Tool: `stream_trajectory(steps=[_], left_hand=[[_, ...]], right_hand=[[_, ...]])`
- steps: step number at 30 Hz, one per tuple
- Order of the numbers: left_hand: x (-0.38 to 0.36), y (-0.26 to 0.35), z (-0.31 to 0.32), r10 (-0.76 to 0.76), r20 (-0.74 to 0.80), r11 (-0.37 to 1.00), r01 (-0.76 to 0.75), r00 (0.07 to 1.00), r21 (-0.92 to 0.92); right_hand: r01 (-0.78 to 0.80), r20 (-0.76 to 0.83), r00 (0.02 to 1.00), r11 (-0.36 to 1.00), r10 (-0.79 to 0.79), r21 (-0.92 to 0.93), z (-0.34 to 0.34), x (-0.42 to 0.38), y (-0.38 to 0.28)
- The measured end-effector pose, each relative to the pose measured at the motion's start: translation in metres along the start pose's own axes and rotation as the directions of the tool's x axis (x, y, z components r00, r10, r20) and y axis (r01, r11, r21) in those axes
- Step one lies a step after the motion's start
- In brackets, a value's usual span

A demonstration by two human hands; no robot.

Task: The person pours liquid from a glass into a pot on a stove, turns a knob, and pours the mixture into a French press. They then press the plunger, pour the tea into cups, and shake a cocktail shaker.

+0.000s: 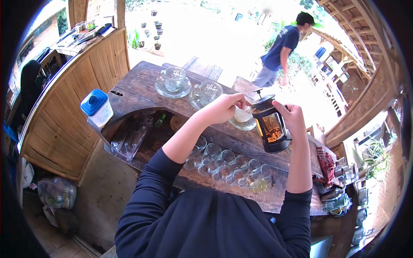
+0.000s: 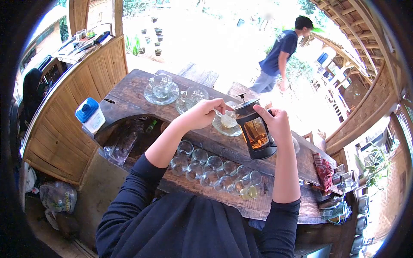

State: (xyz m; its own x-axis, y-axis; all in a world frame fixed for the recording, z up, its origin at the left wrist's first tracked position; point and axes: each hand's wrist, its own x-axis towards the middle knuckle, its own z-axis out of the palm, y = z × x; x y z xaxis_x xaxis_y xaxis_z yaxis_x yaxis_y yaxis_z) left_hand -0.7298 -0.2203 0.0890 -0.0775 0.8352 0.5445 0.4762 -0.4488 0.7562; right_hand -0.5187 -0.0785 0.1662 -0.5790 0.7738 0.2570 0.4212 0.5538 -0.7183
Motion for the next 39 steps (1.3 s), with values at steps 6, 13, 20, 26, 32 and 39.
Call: stream_trajectory(steps=[6,13,20,26,32,39], left_hand=[[0.000,0.006,-0.001,-0.031,0.015,0.999,0.031,0.999,0.027],[0.000,0.001,0.001,-0.017,0.008,1.000,0.017,1.000,0.018],[0.001,0.002,0.001,0.017,0.009,1.000,-0.017,1.000,0.021],[0.002,0.000,0.002,0.021,0.007,1.000,-0.021,1.000,0.014],[0.002,-0.004,0.006,0.068,-0.051,0.998,-0.069,0.996,-0.015],[0.003,-0.008,0.008,0.036,-0.046,0.999,-0.036,0.998,0.002]], right_hand=[[0.045,-0.016,0.999,0.999,-0.044,0.030,0.001,-0.004,-0.010],[0.052,-0.005,0.999,0.998,-0.052,-0.038,-0.003,0.000,-0.004],[0.057,-0.012,0.998,0.997,-0.057,-0.054,-0.004,-0.002,-0.013],[0.021,0.016,1.000,0.998,-0.020,-0.066,-0.006,-0.005,-0.022],[0.025,0.028,0.999,0.999,-0.024,-0.037,-0.005,-0.007,-0.027],[-0.005,0.026,1.000,0.993,0.008,-0.115,-0.007,-0.004,-0.026]])
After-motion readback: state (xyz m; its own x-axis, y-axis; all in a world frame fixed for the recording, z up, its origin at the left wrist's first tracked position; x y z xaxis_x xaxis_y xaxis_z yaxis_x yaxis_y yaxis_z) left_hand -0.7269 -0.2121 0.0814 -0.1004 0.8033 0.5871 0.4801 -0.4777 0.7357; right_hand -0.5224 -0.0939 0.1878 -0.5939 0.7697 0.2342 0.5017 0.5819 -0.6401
